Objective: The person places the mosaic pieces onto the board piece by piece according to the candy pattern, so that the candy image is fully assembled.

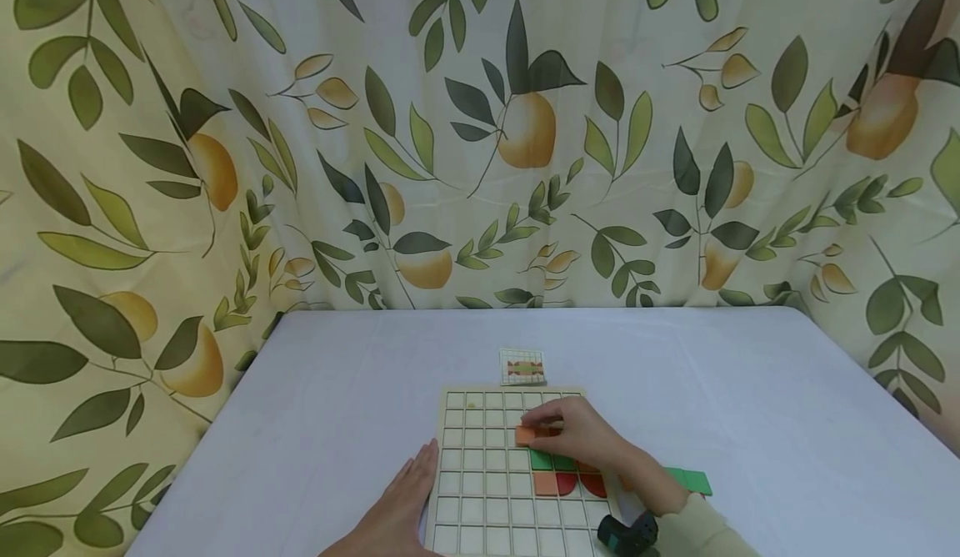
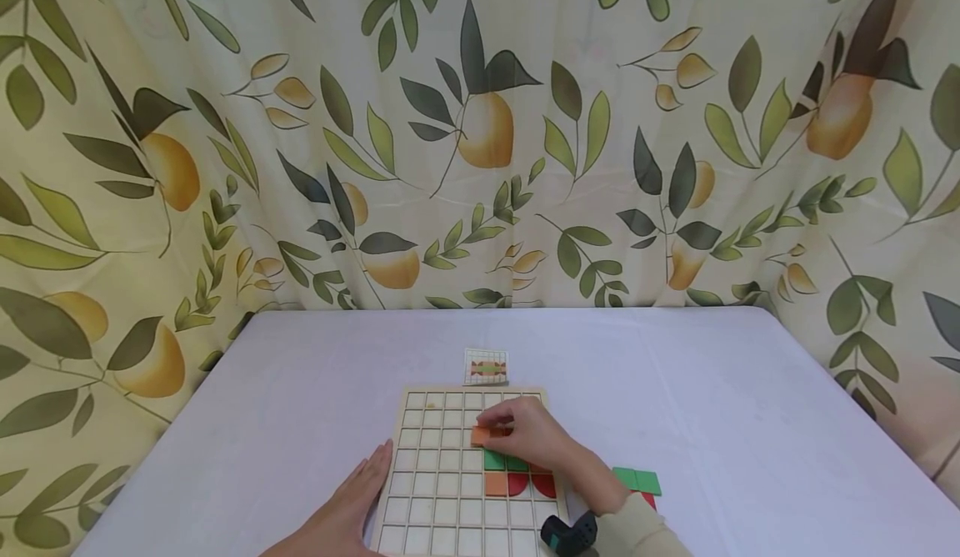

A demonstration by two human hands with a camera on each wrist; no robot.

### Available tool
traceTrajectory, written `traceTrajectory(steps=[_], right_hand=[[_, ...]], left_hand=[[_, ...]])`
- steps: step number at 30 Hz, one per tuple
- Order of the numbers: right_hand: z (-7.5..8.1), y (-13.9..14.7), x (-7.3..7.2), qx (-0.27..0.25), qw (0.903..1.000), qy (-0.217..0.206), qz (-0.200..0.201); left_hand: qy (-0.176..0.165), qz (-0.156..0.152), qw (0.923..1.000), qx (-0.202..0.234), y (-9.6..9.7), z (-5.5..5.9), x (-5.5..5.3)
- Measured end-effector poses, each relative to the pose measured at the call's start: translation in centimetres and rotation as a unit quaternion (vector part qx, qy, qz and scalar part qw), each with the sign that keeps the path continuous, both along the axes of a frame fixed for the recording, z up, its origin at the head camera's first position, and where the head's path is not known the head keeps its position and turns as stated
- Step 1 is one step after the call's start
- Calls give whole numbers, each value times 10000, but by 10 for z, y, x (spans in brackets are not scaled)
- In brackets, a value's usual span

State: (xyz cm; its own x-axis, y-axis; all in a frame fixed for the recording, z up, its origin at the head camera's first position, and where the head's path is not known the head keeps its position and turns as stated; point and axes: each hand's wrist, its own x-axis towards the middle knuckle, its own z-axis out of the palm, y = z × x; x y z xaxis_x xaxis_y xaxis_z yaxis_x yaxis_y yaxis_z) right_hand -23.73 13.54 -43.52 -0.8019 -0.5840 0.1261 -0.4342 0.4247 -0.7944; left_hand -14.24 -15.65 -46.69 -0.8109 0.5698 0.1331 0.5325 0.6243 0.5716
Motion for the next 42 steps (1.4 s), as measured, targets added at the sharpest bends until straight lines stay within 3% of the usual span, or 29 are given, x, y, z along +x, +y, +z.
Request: traceTrajectory(steps=[4, 22, 34, 42], right_hand=[[-1, -4, -1, 79, 9999, 78, 49], [-3, -13, -2, 314, 9993, 161, -144], [0, -9, 0, 157, 9997, 118, -161], [7, 8, 11, 213, 9988, 237, -366]], left_hand=[[92, 40, 9999, -72, 1, 1, 1], [-145, 148, 9998, -57, 3, 3, 1], [33, 90, 9999, -47, 2, 1, 1], [-275, 139, 9995, 65, 2, 3, 2]])
